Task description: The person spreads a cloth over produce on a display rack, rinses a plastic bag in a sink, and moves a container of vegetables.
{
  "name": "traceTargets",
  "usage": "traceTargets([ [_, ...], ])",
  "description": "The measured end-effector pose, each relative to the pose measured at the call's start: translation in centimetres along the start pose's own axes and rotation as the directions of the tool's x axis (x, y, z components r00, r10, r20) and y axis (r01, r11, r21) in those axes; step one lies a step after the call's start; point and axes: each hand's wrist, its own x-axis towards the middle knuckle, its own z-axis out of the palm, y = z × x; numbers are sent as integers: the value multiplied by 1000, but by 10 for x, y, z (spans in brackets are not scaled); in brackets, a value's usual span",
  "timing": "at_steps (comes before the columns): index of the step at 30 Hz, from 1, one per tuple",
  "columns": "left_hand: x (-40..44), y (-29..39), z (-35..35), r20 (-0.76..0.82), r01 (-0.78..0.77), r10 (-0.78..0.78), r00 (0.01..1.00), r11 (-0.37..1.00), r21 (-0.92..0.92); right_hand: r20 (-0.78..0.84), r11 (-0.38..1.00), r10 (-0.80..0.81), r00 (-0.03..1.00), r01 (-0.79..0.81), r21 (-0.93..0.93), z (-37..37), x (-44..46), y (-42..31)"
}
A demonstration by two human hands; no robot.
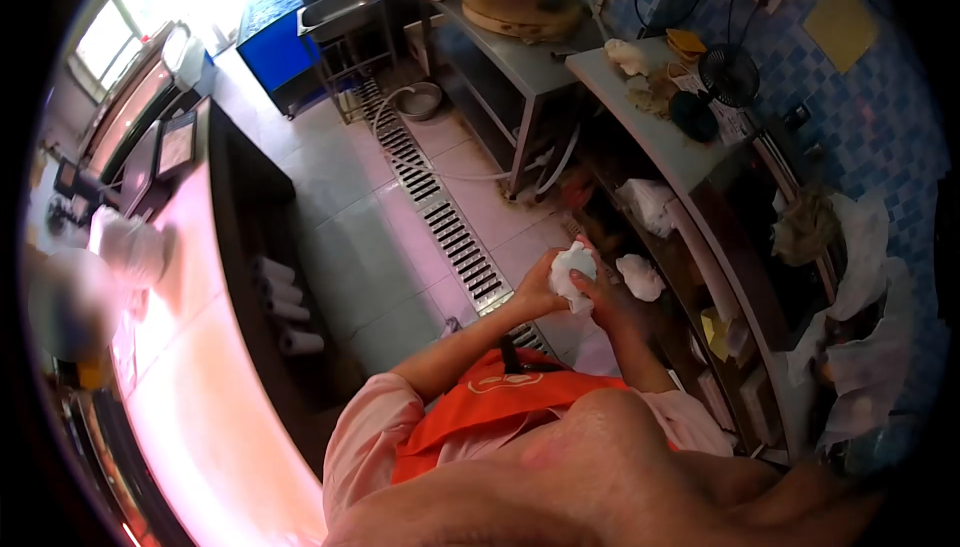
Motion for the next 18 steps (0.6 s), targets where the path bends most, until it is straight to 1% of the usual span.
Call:
traceTargets([
  [2,43,-8,-23,54,17,-19,998,999,40,-101,997,-30,994,37,69,-8,33,7],
  [3,64,-7,-34,66,14,-11,998,999,-40,-140,993,-42,989,57,105,-12,50,11],
  [6,118,0,-72,-2,9,-9,1000,999,-46,-302,981,-76,950,126,147,-23,95,22],
  [7,136,-4,-84,-43,-9,6,999,997,-80,-329,975,-77,941,141,173,-24,112,27],
  [9,173,-5,-119,-76,-65,75,994,991,119,-340,960,-36,940,127,250,-14,154,10],
  [10,186,-7,-132,-94,-77,99,991,973,219,-337,951,-5,941,109,291,-8,171,5],
  [11,205,-8,-145,-84,-106,130,988,963,249,-335,945,3,942,107,309,-13,203,18],
  [13,222,-12,-176,-29,-128,145,989,937,326,-215,923,-122,969,190,335,5,269,8],
  [14,230,-8,-194,-43,-106,130,991,927,360,-169,905,-180,969,230,358,18,300,3],
  [15,240,4,-212,-59,-94,127,990,916,391,-141,925,-241,960,271,265,35,331,-5],
  [16,253,11,-229,-74,-88,130,989,905,417,-116,937,-260,959,279,211,44,360,-8],
  [17,265,10,-253,-108,-47,101,989,907,417,-64,946,-198,978,208,247,57,385,-15],
  [18,274,10,-277,-124,-44,104,987,909,414,-10,952,-137,990,135,275,70,410,-23],
])
